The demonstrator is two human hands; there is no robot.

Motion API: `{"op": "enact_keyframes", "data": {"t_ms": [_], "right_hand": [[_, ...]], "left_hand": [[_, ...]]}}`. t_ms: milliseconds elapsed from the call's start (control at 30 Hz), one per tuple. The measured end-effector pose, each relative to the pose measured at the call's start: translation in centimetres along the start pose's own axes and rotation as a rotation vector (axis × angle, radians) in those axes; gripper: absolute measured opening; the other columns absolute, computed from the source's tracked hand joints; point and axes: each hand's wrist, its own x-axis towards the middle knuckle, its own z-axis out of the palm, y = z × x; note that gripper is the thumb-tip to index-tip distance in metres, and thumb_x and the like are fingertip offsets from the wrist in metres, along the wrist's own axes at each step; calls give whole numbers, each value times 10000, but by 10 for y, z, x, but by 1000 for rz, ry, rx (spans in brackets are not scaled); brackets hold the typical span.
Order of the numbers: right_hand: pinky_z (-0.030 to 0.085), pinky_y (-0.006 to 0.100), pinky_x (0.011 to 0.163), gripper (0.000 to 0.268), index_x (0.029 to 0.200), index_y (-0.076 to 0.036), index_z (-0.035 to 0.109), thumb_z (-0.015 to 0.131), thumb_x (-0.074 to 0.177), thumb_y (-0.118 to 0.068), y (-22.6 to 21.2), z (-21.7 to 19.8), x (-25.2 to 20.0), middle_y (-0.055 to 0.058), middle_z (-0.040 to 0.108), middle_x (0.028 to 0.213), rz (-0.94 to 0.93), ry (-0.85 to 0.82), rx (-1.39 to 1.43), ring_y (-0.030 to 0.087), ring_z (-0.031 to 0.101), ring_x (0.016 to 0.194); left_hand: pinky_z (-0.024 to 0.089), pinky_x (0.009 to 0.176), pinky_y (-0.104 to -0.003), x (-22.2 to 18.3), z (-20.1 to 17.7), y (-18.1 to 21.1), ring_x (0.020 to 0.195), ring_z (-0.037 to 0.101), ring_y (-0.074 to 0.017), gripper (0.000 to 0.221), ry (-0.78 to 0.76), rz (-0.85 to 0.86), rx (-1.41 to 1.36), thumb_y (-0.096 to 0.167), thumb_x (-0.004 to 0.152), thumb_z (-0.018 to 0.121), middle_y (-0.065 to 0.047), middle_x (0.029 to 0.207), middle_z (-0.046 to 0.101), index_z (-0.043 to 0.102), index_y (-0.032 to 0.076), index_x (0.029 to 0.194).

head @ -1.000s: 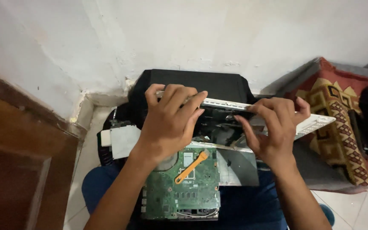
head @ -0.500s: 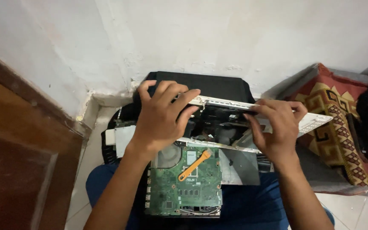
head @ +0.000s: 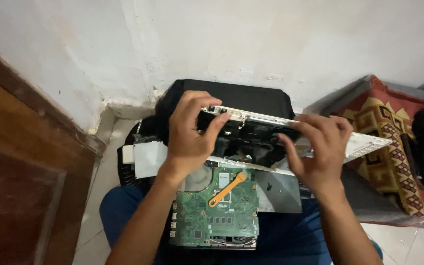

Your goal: Disassembling a laptop by prying the top cover and disconnecting internal cables

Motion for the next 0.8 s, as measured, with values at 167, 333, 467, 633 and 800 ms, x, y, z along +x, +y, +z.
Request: {"op": "enact_keyframes", "data": {"t_ms": [167,333,467,633,800], "right_hand": [[386,463,983,256,1139,-68,726,799,938,-208,-26,7,22,76,743,1033,30,-78,29,284,708,956],[482,444,846,139,1059,-85,781,755,923,-90,-30,-12,63,101,776,936,75,-305,171,343,742,892],[559,415,667,105,1026,-4,752,715,942,-56,-36,-26,105,109,766,857,-32,-643,164,270,702,697],[508,400,661,174,1104,62,682,607,974,-27,-31,-21,114,149,729,911,22,-797,367,303,696,764],[594,366,711,138,1013,73,690,608,974,-30,-23,-16,105,136,760,949,19,-720,480,268,741,833]], "left_hand": [[514,861,-451,-5,10,9,936,650,-309,260,99,-40,-26,213,888,835,-49,978,572,621,107,992],[496,870,-457,-6,10,21,925,594,-316,299,118,-32,-7,153,885,831,-55,967,501,554,91,978],[455,861,-401,-4,7,30,974,523,-285,299,93,-5,40,91,917,794,-118,1004,494,513,50,1011],[451,828,-394,-5,8,29,969,510,-283,290,119,25,42,99,937,774,-121,1003,477,501,43,1017],[433,864,-394,-9,12,24,989,493,-268,266,143,24,63,191,952,746,-105,1025,458,525,63,1028]]}}
